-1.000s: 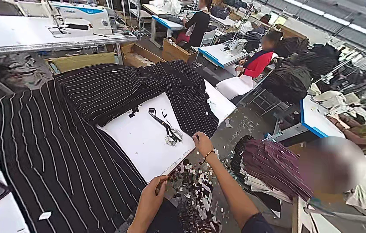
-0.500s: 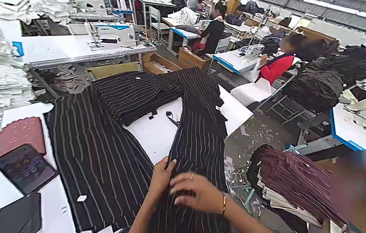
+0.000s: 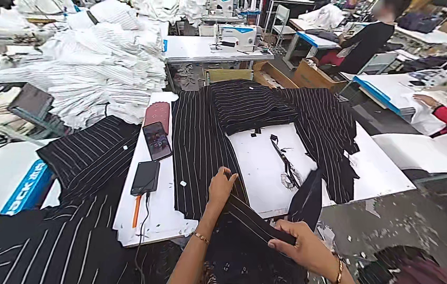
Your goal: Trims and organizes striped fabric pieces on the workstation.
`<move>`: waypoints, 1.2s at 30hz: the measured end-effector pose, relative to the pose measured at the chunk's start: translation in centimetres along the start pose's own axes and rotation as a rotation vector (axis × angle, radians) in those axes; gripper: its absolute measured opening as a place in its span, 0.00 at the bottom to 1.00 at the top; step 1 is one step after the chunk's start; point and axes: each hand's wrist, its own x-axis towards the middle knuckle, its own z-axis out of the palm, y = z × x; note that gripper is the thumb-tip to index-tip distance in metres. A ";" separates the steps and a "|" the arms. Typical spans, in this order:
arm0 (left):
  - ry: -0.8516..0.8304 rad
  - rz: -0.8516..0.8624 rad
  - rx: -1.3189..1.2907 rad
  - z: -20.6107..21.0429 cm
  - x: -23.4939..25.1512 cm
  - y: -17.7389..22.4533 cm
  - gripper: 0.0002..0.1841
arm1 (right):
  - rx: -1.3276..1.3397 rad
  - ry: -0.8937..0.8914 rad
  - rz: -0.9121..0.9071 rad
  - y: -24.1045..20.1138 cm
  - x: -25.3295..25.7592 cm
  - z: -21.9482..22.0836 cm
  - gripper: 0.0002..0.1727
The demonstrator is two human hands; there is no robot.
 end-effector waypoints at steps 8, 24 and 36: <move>-0.066 -0.171 0.349 0.5 4.6 2.1 0.29 | 0.208 -0.006 0.039 1.6 -0.5 -1.7 0.17; -0.014 -0.079 -0.001 -2.6 0.3 -1.9 0.20 | 0.142 -0.341 -0.169 0.1 12.9 -5.7 0.19; -0.091 -0.170 0.054 -0.4 7.2 1.4 0.20 | 0.091 -0.200 -0.090 2.4 13.1 -5.7 0.19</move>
